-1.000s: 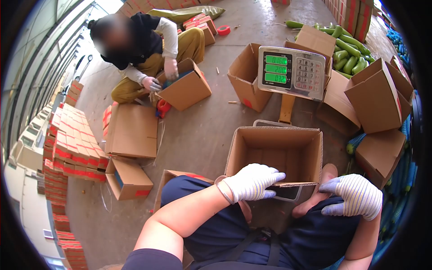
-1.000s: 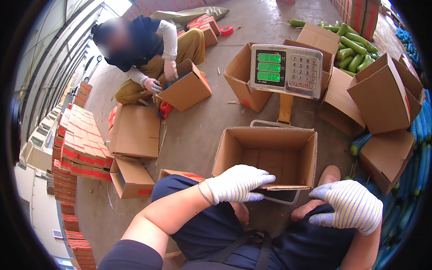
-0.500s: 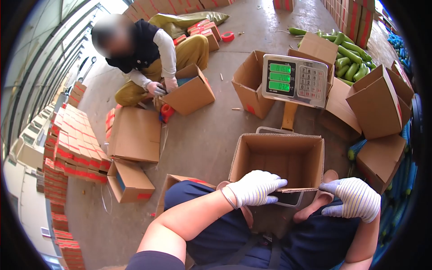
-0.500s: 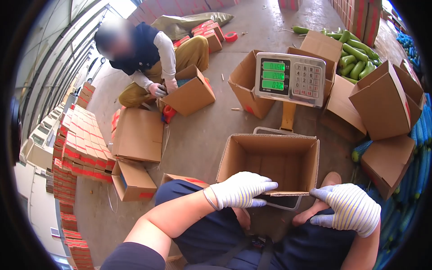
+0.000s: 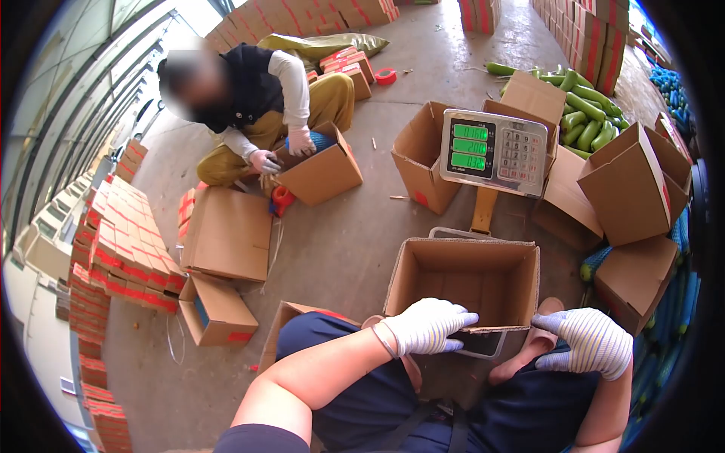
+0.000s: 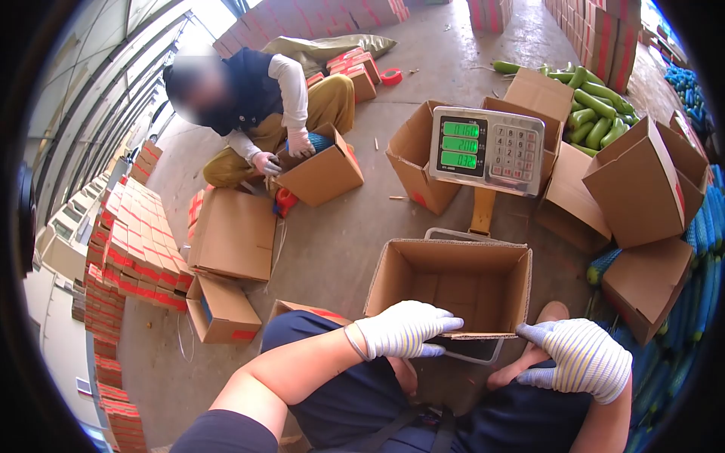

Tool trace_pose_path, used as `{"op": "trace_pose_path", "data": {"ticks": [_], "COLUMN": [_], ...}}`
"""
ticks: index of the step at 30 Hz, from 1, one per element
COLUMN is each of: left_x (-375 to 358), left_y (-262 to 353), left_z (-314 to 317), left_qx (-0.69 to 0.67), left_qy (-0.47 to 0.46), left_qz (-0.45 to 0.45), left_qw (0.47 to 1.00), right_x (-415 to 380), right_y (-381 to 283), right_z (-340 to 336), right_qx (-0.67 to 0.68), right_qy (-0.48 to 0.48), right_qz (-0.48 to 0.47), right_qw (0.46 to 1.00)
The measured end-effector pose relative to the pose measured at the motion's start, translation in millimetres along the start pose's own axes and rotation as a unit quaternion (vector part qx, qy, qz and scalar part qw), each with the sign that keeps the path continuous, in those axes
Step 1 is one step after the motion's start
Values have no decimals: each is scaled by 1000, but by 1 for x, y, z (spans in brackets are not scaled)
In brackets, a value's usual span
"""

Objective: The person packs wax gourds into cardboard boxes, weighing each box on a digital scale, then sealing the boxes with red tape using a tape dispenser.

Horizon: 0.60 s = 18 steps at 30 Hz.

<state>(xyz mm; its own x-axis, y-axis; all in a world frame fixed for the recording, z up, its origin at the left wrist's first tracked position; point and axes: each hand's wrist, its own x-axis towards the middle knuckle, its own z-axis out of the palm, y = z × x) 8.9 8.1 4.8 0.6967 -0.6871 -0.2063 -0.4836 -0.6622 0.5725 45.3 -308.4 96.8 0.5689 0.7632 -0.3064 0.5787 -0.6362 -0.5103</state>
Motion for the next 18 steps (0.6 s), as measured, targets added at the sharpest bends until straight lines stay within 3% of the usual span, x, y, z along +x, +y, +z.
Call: {"op": "trace_pose_path", "data": {"ticks": [18], "left_x": [4], "left_y": [0], "left_z": [11], "left_qx": [16], "left_qy": [-21], "left_qz": [-28], "left_qw": [999], "right_x": [-4], "right_y": [-9], "right_z": [-7], "right_qx": [-16], "right_qy": [45], "right_qz": [-2], "right_qw": [999]}}
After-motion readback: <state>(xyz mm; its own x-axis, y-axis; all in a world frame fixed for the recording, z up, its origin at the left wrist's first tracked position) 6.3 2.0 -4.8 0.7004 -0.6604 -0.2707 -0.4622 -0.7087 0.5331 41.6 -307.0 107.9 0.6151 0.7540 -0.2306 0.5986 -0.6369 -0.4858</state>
